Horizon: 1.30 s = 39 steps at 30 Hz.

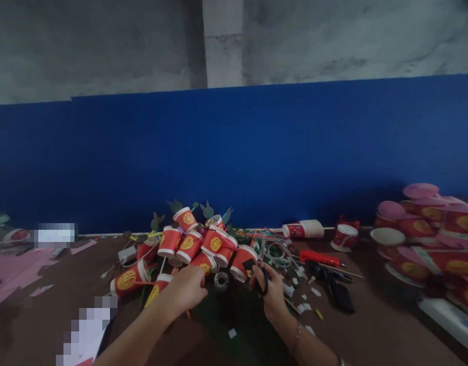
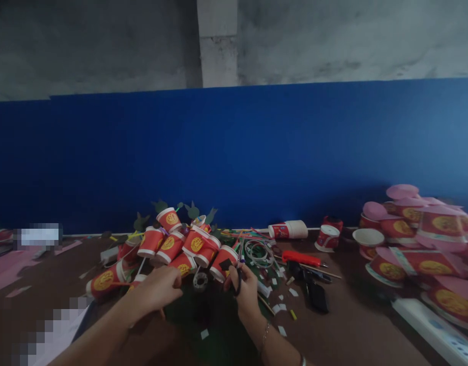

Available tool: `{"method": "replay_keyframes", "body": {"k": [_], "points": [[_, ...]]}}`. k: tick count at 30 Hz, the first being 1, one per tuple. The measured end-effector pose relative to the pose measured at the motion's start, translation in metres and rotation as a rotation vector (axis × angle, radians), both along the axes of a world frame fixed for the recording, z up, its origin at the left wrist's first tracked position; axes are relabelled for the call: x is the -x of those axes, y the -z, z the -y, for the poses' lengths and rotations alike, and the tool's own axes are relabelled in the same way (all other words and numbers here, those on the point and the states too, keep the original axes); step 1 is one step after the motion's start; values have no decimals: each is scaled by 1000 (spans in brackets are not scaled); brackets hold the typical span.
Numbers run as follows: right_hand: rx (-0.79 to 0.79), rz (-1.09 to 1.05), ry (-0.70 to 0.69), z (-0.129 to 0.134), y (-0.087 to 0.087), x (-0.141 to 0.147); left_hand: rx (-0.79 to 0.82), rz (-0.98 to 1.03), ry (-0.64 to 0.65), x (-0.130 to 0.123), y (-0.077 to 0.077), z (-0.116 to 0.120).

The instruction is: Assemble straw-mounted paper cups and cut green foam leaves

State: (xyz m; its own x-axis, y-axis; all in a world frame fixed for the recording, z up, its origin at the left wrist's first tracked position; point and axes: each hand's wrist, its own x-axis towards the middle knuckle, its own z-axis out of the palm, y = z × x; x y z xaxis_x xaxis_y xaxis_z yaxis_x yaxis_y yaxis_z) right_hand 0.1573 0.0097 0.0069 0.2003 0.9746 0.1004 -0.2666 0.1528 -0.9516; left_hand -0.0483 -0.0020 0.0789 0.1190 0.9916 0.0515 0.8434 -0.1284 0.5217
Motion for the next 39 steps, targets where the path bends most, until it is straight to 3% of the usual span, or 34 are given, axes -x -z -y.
{"method": "replay_keyframes", "body": {"k": [3,8,12,16,21,24,29,34,39], "points": [[28,-32,-56,2,0,2,-109,76,23,-30,10,6],[50,-36,-82,3,0,1,-84,627,62,-83,42,-6],[-9,-47,-115,2,1,1,-58,1040,-34,-98,59,-13],[-109,115,-286,6,0,4,-135,1340,-185,-98,60,-7],[-151,208,-472,15,1,8,-143,1384,-273,-97,57,-2],[-135,213,-461,15,4,8,-109,1418,-290,-97,57,-4],[-132,211,-483,15,4,8,-133,1364,-169,-96,60,-7],[-81,213,-416,15,1,10,-110,1344,-110,-97,62,-7],[-83,198,-434,14,-1,10,-85,1347,-100,-97,62,-7]]}}
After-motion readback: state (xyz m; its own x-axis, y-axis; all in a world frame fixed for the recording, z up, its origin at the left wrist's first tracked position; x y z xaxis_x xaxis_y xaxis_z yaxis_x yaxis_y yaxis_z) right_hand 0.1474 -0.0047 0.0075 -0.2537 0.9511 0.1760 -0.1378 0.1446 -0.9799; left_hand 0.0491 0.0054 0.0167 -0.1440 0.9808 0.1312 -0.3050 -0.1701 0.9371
